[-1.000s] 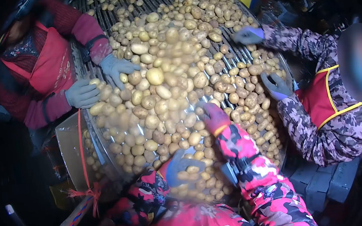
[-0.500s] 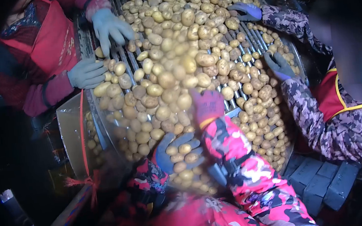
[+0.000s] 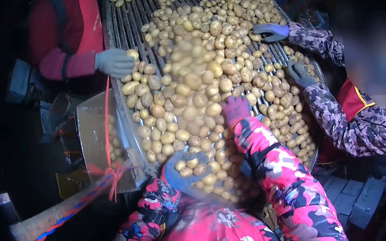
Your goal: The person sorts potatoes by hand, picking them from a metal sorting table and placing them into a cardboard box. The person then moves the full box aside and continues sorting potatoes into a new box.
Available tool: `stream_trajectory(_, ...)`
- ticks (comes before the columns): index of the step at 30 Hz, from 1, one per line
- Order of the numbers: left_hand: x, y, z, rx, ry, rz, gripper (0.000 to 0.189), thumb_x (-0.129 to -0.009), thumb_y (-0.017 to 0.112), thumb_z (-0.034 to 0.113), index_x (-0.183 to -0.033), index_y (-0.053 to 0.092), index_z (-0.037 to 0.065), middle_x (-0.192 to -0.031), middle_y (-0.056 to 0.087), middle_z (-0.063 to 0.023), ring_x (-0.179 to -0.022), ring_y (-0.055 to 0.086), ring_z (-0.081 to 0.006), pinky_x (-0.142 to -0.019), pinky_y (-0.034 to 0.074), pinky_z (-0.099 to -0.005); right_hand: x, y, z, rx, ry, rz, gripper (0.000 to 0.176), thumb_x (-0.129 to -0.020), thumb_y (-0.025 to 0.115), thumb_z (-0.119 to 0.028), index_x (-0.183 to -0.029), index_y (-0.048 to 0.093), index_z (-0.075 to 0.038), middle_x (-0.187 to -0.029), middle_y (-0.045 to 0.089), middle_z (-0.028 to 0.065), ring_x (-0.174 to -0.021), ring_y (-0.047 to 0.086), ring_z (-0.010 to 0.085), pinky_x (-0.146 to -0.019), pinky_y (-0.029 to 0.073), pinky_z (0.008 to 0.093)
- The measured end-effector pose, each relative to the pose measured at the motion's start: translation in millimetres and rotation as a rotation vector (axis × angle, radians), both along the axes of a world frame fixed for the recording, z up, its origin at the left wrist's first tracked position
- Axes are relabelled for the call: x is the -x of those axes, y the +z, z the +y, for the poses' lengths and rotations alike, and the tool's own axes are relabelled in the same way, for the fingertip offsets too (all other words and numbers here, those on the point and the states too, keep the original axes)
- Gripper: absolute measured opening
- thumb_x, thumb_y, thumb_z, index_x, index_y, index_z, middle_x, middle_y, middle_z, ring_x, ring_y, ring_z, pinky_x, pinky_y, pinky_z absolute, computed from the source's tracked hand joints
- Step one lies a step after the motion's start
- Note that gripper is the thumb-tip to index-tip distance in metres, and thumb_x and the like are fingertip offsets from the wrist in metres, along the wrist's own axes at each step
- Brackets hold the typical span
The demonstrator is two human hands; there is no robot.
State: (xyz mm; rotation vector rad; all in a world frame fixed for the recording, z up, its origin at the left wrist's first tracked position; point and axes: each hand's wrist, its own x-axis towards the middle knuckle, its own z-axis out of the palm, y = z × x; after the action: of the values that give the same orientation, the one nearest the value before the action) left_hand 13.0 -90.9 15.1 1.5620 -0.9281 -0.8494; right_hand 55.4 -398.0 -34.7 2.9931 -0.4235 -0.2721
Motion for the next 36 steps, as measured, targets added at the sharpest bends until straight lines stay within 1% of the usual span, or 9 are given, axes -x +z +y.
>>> stream_trajectory(2,15,-10,13,0.382,0.256,1.428,0.039,-0.103,0.042,0.015,-0.139,0.044,0.001,-0.138,0.052,-0.0137,-0.125,0.053,-0.0284,-0.105,0.048,-0.0401,16,70,4,-0.155,0.092,-0.038,0.026,-0.084,0.065,-0.03,-0.107,0.069,-0.019,-0.109,0.061,0.0094,-0.103,0.059,0.0316,-0.087,0.047,0.0444)
stream_trajectory(6,28,13,-12,0.186,0.32,1.462,0.042,-0.102,0.044,0.033,-0.132,0.046,0.003,-0.122,0.056,-0.0142,-0.11,0.058,-0.0286,-0.094,0.052,-0.0426,75,110,37,-0.676,-0.086,-0.522,0.028,-0.079,0.069,-0.036,-0.09,0.068,-0.01,-0.096,0.064,0.0164,-0.086,0.062,0.0371,-0.075,0.049,0.049)
stream_trajectory(9,40,-11,-30,0.323,0.201,1.781,0.038,-0.1,0.048,0.037,-0.12,0.051,0.005,-0.099,0.056,-0.0059,-0.086,0.056,-0.0204,-0.077,0.052,-0.0379,144,110,73,-0.885,0.072,-0.324,0.061,-0.078,0.076,-0.038,-0.127,0.06,-0.008,-0.12,0.062,0.0189,-0.117,0.057,0.0317,-0.1,0.044,0.0429)
stream_trajectory(13,47,-25,-6,0.119,0.05,0.798,0.033,-0.098,0.053,0.014,-0.127,0.049,-0.001,-0.104,0.057,-0.0035,-0.091,0.057,-0.0141,-0.08,0.052,-0.0253,210,111,8,-0.99,-0.777,-0.843,0.044,-0.082,0.072,-0.021,-0.12,0.062,-0.003,-0.117,0.064,0.0168,-0.107,0.061,0.0315,-0.097,0.048,0.0384)
stream_trajectory(21,49,-50,26,-0.105,0.005,1.33,0.048,-0.103,0.033,0.031,-0.144,0.04,0.008,-0.147,0.044,-0.0044,-0.129,0.042,-0.0133,-0.108,0.032,-0.0342,209,40,63,-0.601,-0.457,-0.28,0.043,-0.087,0.069,-0.029,-0.122,0.063,-0.006,-0.118,0.063,0.017,-0.109,0.063,0.0305,-0.094,0.049,0.0396)
stream_trajectory(25,53,-51,22,0.137,-0.061,1.597,0.052,-0.101,0.033,0.039,-0.145,0.04,0.012,-0.153,0.04,0.0032,-0.136,0.039,-0.0118,-0.116,0.027,-0.0432,203,80,85,-0.995,-0.495,-0.457,0.039,-0.091,0.062,-0.035,-0.115,0.066,-0.005,-0.106,0.068,0.0176,-0.099,0.065,0.0321,-0.086,0.051,0.0404)
stream_trajectory(27,73,-95,41,-0.036,-0.034,0.65,0.052,-0.099,0.038,0.044,-0.141,0.043,0.013,-0.136,0.052,-0.0026,-0.126,0.048,-0.0154,-0.109,0.036,-0.0458,215,101,107,-1.224,-0.292,-0.418,0.037,-0.09,0.064,-0.033,-0.113,0.067,-0.004,-0.103,0.069,0.0165,-0.102,0.065,0.0326,-0.089,0.05,0.04)
stream_trajectory(31,68,-15,38,0.042,0.168,0.662,0.035,-0.093,0.049,0.033,-0.122,0.054,0.013,-0.106,0.06,-0.0047,-0.093,0.056,-0.0192,-0.088,0.049,-0.0441,194,95,91,-0.685,-0.233,-0.641,0.026,-0.081,0.065,-0.017,-0.107,0.068,-0.015,-0.11,0.068,0.0099,-0.098,0.066,0.0308,-0.086,0.053,0.0405)
stream_trajectory(36,54,16,59,0.538,0.145,1.738,0.012,-0.087,0.052,0.017,-0.093,0.058,0.008,-0.105,0.058,-0.0107,-0.09,0.052,-0.0249,-0.074,0.047,-0.0417,81,33,49,-0.16,0.099,-0.24,0.039,-0.082,0.061,-0.015,-0.12,0.065,-0.022,-0.124,0.061,0.0087,-0.104,0.063,0.0298,-0.087,0.052,0.0436)
